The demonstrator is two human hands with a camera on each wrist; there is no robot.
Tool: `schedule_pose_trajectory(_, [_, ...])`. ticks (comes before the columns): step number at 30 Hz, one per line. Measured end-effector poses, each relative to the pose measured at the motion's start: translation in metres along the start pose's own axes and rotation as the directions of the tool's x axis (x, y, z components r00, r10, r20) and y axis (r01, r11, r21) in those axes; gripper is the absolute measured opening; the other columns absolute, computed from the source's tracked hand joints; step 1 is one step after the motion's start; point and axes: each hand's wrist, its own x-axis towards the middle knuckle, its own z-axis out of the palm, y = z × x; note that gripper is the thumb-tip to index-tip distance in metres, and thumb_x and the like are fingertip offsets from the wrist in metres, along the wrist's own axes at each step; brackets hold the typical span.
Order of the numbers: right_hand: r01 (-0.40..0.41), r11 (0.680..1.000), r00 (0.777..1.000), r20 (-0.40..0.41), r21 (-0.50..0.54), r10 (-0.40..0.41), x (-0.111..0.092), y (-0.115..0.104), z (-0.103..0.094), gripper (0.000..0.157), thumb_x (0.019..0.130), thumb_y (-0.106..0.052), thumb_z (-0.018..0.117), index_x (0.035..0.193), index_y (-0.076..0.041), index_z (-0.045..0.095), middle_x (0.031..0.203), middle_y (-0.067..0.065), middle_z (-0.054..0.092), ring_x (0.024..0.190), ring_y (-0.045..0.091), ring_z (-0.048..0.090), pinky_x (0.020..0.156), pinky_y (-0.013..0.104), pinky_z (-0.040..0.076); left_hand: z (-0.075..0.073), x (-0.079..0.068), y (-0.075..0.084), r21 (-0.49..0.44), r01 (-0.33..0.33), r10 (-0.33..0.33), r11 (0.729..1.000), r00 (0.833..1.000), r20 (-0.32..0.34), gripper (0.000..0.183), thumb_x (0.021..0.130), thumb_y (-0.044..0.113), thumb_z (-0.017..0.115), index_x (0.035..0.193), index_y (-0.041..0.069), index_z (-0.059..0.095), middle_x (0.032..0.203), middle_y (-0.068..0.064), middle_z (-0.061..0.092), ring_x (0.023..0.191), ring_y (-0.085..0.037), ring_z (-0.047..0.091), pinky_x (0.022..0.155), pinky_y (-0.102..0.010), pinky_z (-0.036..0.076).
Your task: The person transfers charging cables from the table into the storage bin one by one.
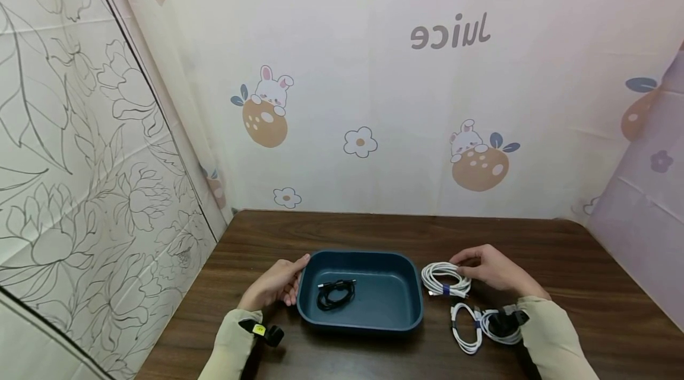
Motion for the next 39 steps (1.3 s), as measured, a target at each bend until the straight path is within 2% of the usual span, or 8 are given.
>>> schedule_pose_trajectory(17, [0.024,0.999,0.997,-0.070,-0.033,-0.027,-0.007,-0.010,-0.012,0.021,0.098,-0.016,0.071,0.115,-0.006,0.075,0.107,0.008,0.075,0.088,0.008,0.066,0.069,0.025,0.055,0.000,-0.003,0.001,0.004,0.000,0.000,1.000,1.000,-0.002,0.065,0.101,0.065,0.050,0.065,0.011,0.060,0.054,0.001,0.058,0.041,-0.008,0.055,0.042,-0.023,0.051])
schedule_pose_trajectory(24, [-0.012,0.999,0.995,-0.104,-0.042,0.008,-0.008,-0.014,-0.019,0.017,0.096,-0.015,0.072,0.112,-0.011,0.077,0.104,0.005,0.075,0.088,0.009,0.066,0.069,0.025,0.055,0.001,0.000,0.001,-0.002,0.003,-0.003,1.000,1.000,0.004,0.065,0.100,0.066,0.051,0.065,0.011,0.059,0.055,0.000,0.058,0.042,-0.009,0.056,0.043,-0.023,0.051])
schedule_pose_trajectory(30, [-0.012,0.998,0.993,-0.119,-0.060,0.004,-0.010,-0.025,-0.021,0.019,0.096,-0.015,0.072,0.114,-0.010,0.076,0.106,0.005,0.075,0.088,0.008,0.066,0.070,0.025,0.055,0.001,0.003,0.000,-0.006,0.005,-0.005,1.000,1.000,0.016,0.065,0.099,0.065,0.052,0.066,0.011,0.059,0.056,0.000,0.058,0.042,-0.008,0.056,0.043,-0.022,0.051])
schedule_pose_trajectory(39, [0.019,0.995,0.990,-0.134,-0.095,-0.031,0.001,-0.039,-0.027,0.018,0.097,-0.016,0.072,0.114,-0.012,0.076,0.106,0.004,0.075,0.087,0.010,0.064,0.070,0.025,0.054,0.000,0.000,-0.001,-0.010,0.000,0.001,1.000,1.000,0.009,0.065,0.099,0.066,0.052,0.065,0.011,0.059,0.056,0.000,0.059,0.042,-0.008,0.056,0.044,-0.022,0.052])
